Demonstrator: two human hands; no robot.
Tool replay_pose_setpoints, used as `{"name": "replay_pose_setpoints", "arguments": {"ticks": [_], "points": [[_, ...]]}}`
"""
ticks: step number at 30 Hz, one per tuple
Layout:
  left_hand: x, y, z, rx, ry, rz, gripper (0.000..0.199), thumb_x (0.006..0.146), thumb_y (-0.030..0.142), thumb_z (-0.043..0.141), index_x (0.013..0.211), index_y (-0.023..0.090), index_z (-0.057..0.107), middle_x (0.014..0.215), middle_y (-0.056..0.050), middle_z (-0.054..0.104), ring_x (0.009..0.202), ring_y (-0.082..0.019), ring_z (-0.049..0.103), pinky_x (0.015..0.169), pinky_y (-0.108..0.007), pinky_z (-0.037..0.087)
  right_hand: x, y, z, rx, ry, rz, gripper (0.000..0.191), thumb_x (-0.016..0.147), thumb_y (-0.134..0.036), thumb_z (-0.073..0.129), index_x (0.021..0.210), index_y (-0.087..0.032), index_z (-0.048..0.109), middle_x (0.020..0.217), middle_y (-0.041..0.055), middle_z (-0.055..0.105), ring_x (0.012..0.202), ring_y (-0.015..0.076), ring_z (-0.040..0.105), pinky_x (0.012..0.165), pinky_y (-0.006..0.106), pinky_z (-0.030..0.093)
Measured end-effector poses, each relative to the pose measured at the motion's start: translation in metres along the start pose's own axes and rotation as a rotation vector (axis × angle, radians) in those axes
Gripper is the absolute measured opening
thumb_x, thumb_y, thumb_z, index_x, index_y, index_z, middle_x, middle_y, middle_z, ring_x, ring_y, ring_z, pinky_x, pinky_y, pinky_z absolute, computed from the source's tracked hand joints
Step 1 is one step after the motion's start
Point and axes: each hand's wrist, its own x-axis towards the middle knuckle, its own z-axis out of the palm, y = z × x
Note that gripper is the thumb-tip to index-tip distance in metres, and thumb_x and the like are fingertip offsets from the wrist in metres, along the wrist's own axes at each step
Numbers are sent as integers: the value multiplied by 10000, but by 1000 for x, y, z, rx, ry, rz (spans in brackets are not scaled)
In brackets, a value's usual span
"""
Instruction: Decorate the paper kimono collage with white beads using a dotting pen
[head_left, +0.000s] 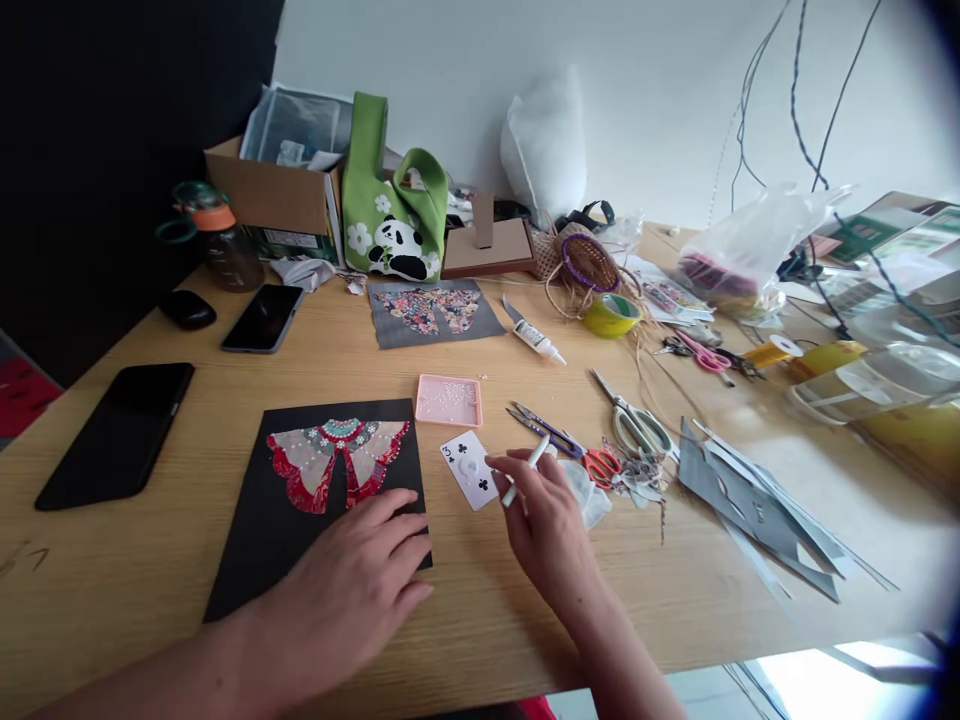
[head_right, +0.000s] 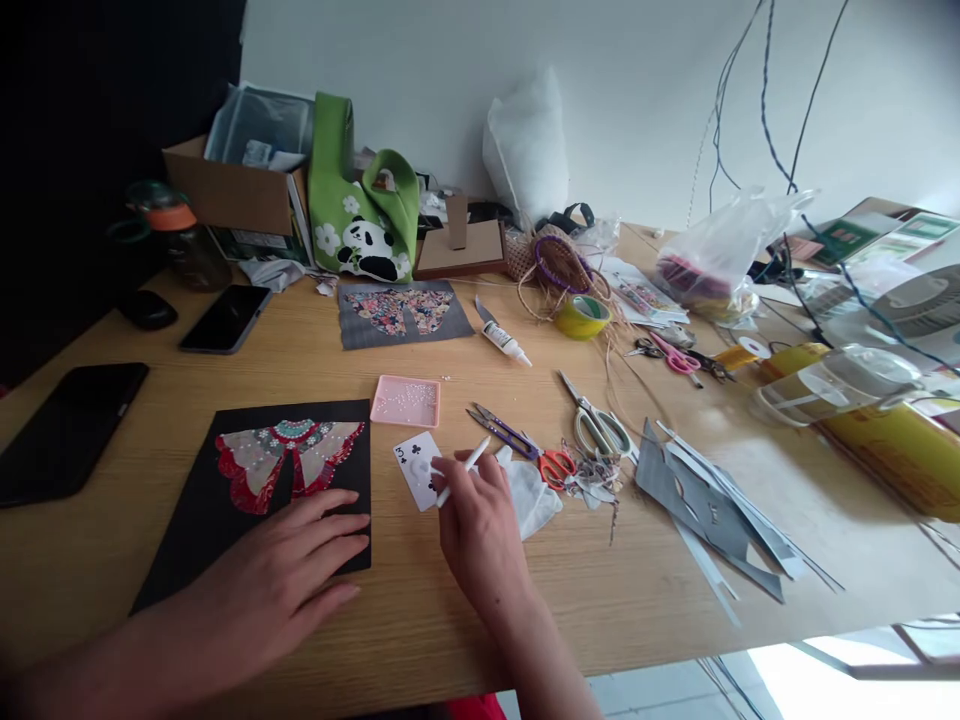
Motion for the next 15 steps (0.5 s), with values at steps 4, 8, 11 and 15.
{"name": "replay_pose_setpoints", "arguments": {"ticks": [4,8,11,15], "points": [[10,21,24,26,-26,-95,238,827,170,741,1045,117,661,1138,-111,719,1153,-327,612,947,-470,580,-21,2,2,-163,-85,-69,444,848,26,426,1192,-204,586,945,71,757,1129,307,576,932,493,459],[12,37,37,-7,-17,-178,220,814,129,722,1020,127,644,1129,-106,719,1067,-296,636,886,-450,607,-39,-1,6,-198,-68,-163,371,860,22,433,1118,-204,574,1136,96,743,1125,293,588,968,489,437],[9,45,42,-15,16,-217,212,850,112,646,1058,148,625,1161,-105,714,1061,-283,644,890,-446,608,-49,-8,5,-192,-61,-189,345,875,-2,435,1128,-196,565,1175,120,728,1090,286,611,905,454,474],[4,53,45,3,45,-232,225,874,91,577,1091,147,600,1207,-126,697,1064,-290,651,881,-454,614,-59,-14,0,-154,-79,-171,380,856,-4,416,1162,-188,545,1090,109,746,941,264,659,806,414,533]]}}
